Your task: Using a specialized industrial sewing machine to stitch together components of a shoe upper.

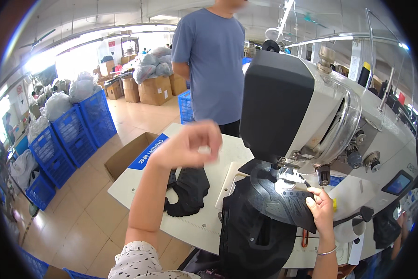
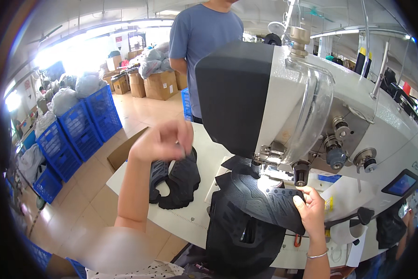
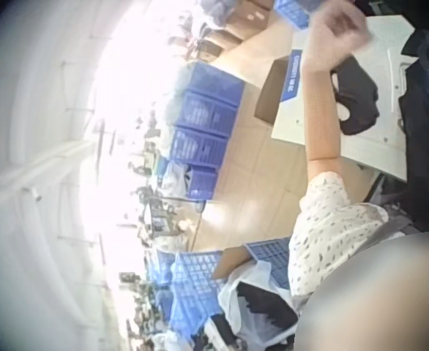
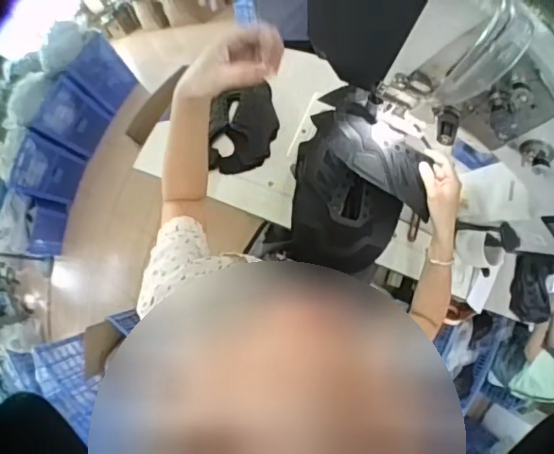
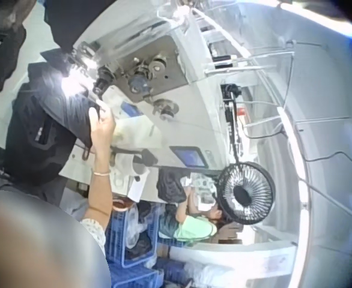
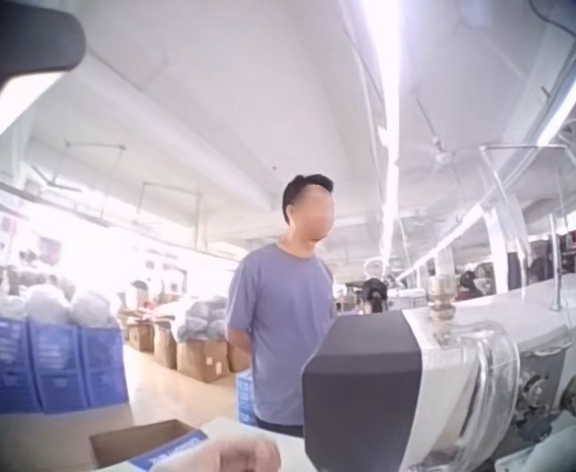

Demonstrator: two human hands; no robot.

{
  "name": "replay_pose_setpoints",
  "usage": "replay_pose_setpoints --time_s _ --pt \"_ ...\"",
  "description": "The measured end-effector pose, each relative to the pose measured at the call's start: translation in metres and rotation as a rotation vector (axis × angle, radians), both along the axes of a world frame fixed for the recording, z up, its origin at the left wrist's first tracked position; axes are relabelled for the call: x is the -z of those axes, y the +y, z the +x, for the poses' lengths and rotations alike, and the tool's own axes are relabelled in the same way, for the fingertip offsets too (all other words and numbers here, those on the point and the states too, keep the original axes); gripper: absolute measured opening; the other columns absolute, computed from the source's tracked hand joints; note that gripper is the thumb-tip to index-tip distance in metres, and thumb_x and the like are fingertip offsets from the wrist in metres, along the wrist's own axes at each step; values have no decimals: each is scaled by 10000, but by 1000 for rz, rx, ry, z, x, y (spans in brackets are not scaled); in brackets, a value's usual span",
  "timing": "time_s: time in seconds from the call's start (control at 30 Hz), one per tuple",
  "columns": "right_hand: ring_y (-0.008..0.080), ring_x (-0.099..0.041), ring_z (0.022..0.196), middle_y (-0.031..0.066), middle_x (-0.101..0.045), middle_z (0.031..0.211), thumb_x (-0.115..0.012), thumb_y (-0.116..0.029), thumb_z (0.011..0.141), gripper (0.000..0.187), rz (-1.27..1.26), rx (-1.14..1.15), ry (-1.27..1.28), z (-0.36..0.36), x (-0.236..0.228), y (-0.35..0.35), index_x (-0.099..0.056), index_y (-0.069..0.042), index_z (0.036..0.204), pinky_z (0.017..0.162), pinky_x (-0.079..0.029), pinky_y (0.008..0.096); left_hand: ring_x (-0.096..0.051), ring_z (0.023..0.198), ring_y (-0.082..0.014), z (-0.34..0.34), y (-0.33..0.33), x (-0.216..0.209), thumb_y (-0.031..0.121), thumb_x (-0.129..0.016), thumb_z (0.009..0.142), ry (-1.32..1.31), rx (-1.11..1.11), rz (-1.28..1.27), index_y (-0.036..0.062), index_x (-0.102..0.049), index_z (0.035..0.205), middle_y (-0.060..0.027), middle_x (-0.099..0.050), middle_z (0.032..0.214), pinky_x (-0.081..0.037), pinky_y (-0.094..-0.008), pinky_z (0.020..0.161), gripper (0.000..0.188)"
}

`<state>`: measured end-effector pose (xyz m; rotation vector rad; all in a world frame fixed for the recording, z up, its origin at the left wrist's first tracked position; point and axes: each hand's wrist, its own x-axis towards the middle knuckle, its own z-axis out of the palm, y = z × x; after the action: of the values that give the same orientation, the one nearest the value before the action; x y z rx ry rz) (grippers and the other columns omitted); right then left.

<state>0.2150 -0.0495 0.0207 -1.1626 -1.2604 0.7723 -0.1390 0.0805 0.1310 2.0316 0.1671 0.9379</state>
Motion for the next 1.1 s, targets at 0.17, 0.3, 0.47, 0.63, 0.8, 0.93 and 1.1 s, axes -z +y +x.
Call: replay_pose_setpoints --time_s 0.17,0.3,0.47,0.63,0.8,0.93,1.1 --pt "76 -566 748 59 -591 880 -547 -30 826 260 20 -26 -17 -1 1 -1 -506 23 1078 686 -472 202 -346 489 -53 27 34 -32 145 -564 820 -617 210 -397 107 -471 755 19 -387 662 -297 -178 437 120" --pt "78 -569 750 56 -596 883 -546 -35 830 262 -6 -16 -20 1 3 0 -504 22 1082 691 -475 207 -213 361 -32 52 52 -41 172 -508 870 -676 270 -630 148 -400 635 54 -301 512 -150 -194 314 260" --pt "95 -578 785 77 -607 886 -557 -4 816 260 -33 -11 13 1 4 0 -513 26 1071 714 -470 212 -191 341 -38 69 64 -40 198 -507 873 -705 258 -689 150 -352 596 64 -255 461 -151 -198 309 320" --pt "95 -578 786 76 -608 887 -567 -19 815 263 -13 -11 3 1 4 1 -514 28 1068 715 -471 215 -185 341 -43 70 67 -37 182 -495 866 -760 266 -741 151 -373 630 62 -257 460 -148 -203 309 268" --pt "93 -574 788 77 -606 890 -569 -24 815 263 -28 -16 23 1 4 0 -515 32 1067 717 -473 217 -187 340 -46 65 62 -31 175 -492 866 -745 285 -733 155 -378 643 63 -258 459 -148 -203 310 251" --pt "83 -574 769 63 -598 893 -551 -57 838 251 -11 -10 -53 0 4 0 -508 22 1072 705 -473 208 -194 342 -44 63 67 -29 169 -489 867 -707 335 -727 155 -374 641 63 -258 460 -152 -201 313 254" --pt "74 -568 768 56 -593 888 -559 -55 833 255 -22 -11 -9 0 2 0 -511 22 1071 708 -466 202 -220 346 -52 64 65 2 160 -488 863 -669 80 -727 149 -361 626 58 -272 469 -165 -210 325 269"
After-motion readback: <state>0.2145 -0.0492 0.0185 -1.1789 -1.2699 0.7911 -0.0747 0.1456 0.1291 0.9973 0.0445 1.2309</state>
